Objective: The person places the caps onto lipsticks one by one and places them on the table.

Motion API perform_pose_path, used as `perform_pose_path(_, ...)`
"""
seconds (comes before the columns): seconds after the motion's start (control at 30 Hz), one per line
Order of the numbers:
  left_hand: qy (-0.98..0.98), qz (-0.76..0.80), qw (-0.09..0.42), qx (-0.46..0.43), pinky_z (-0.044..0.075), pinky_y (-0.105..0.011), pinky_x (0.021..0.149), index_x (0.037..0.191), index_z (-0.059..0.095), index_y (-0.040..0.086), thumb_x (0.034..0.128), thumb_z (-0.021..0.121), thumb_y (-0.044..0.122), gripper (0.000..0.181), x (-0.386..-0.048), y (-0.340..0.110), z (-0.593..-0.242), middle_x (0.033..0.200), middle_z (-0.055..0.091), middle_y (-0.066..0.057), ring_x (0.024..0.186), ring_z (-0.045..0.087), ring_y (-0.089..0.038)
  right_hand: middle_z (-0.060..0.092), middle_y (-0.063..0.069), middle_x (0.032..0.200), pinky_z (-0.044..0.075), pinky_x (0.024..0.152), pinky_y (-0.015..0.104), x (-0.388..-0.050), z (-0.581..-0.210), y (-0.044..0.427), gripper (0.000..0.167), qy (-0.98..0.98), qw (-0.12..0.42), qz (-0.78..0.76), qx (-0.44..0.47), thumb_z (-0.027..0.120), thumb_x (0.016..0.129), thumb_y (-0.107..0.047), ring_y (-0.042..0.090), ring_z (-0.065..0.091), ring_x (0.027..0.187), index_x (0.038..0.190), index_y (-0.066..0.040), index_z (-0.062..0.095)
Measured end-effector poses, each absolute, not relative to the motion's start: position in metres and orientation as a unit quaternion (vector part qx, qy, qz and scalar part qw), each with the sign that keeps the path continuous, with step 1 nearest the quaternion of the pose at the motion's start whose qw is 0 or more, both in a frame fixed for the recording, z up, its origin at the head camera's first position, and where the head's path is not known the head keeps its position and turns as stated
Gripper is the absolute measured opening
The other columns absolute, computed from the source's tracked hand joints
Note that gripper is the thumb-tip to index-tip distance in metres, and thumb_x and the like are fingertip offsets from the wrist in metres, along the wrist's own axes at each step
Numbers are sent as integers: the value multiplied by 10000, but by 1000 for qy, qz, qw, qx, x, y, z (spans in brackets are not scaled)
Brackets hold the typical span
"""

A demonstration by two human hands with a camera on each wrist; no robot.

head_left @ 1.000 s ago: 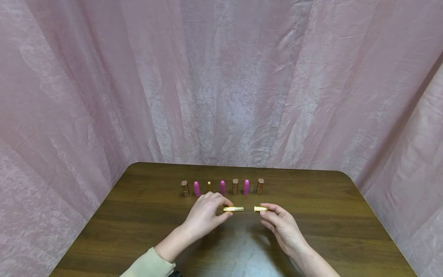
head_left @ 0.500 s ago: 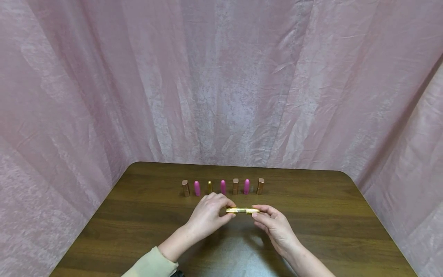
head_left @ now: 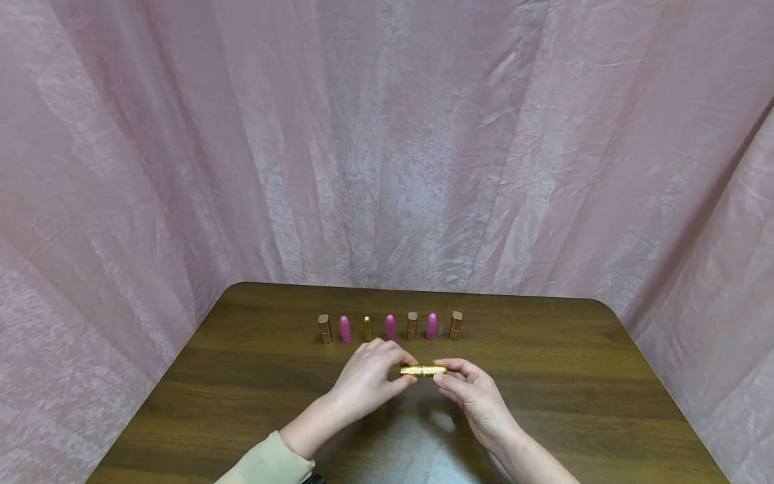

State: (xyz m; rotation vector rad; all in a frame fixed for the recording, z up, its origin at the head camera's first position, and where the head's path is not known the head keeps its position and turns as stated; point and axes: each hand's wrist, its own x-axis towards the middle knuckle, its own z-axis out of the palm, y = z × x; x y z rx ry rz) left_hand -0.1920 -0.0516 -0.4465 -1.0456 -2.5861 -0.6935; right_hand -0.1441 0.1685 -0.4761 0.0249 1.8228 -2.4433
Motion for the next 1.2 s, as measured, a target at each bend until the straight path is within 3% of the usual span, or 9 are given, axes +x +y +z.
perform_pose_path(0.27, -892, -244, 131, -356, 466, -331, 869, 1009, 749, 268, 859, 835, 332, 185, -190, -50, -446, 979, 670, 161, 932, 567, -78, 695, 69, 1073, 542, 889, 298, -145, -476, 166, 299, 590, 51, -806, 20, 731, 897, -1, 146, 647, 967, 1185, 33, 656)
perform_pose_path(0.5, -888, -249, 136, -362, 469, -325, 857, 1008, 748, 260, 864, 831, 325, 178, -189, -50, -448, 973, 672, 155, 926, 569, -75, 703, 80, 1072, 548, 870, 291, -144, -480, 163, 385, 593, 42, -803, 36, 748, 882, -13, 151, 654, 960, 1227, 106, 625)
perform_pose_path(0.83, -895, -200, 155, -368, 478, -346, 864, 963, 741, 266, 830, 849, 325, 182, -190, -53, -455, 925, 637, 161, 879, 549, -76, 716, 100, 1035, 538, 878, 305, -143, -478, 156, 378, 629, 34, -776, 20, 756, 883, -26, 175, 671, 957, 1220, 96, 639)
perform_pose_path(1.1, -905, -197, 148, -348, 474, -364, 858, 977, 718, 276, 839, 836, 314, 185, -196, -76, -459, 936, 652, 178, 878, 554, -75, 702, 173, 1200, 492, 954, 297, -141, -468, 159, 375, 676, 54, -734, -37, 723, 948, -129, 226, 652, 1131, 1274, 44, 653)
perform_pose_path(1.2, -910, -222, 142, -319, 468, -370, 831, 975, 704, 266, 825, 845, 274, 206, -201, -94, -457, 923, 654, 168, 871, 564, -89, 714, 172, 1190, 476, 980, 273, -142, -465, 171, 338, 696, 43, -715, -49, 701, 975, -167, 233, 647, 1164, 1257, 16, 670)
